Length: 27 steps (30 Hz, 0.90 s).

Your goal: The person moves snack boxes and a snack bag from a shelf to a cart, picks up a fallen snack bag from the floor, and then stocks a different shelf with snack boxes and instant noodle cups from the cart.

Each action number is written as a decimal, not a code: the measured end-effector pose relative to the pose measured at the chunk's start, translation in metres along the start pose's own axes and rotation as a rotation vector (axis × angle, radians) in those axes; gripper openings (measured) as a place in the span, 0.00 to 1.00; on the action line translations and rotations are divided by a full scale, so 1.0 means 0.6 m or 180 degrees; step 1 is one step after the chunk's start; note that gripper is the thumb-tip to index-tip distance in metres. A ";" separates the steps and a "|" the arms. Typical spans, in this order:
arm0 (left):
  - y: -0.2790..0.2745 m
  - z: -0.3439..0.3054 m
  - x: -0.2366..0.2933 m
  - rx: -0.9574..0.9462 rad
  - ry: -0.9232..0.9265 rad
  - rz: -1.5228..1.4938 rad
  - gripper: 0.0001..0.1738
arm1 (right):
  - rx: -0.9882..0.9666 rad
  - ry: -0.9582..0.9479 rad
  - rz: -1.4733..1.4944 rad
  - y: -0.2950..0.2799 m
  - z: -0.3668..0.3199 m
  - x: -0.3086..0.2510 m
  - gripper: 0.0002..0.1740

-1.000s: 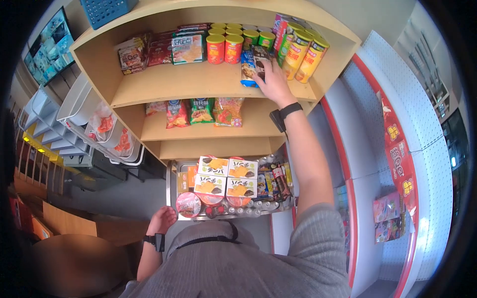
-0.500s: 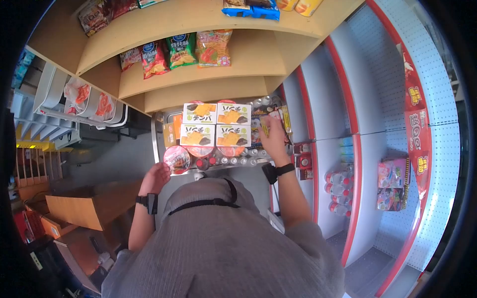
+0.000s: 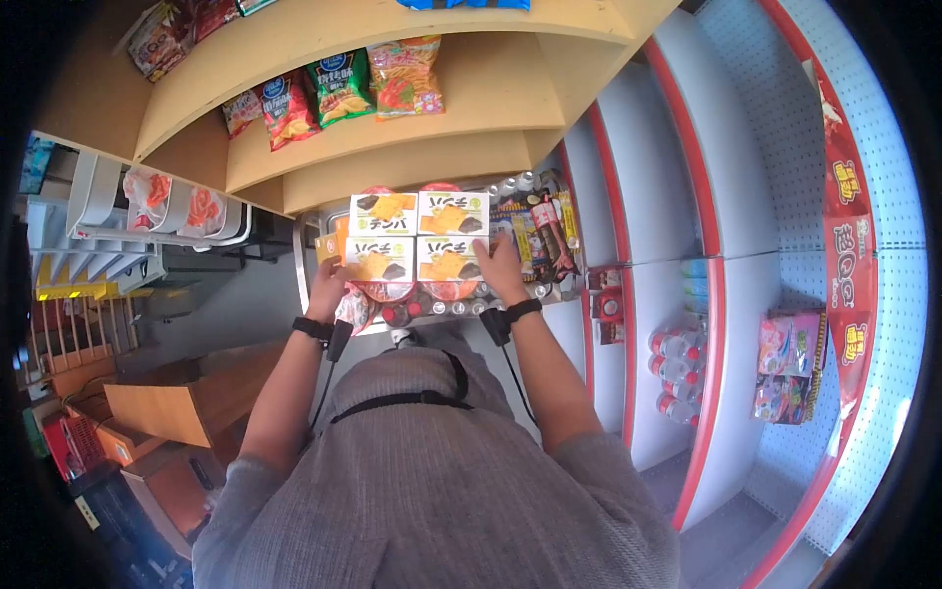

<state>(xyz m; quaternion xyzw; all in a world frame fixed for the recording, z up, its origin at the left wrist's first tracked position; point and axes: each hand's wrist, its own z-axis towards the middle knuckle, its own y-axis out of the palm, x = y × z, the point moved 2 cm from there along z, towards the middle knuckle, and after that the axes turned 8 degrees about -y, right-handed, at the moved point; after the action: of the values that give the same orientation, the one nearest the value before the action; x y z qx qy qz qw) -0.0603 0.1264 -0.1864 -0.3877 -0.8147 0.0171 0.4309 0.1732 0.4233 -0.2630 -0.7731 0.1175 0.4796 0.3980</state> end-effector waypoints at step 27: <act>0.036 0.034 -0.058 0.0281 -0.0011 -0.0159 0.23 | -0.0330 -0.0238 0.0276 -0.003 -0.026 0.011 0.25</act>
<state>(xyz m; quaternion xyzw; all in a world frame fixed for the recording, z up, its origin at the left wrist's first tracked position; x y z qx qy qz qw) -0.0502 0.1252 -0.2306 -0.3479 -0.8233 0.0429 0.4464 0.1879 0.4144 -0.2638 -0.7684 0.1109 0.5304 0.3404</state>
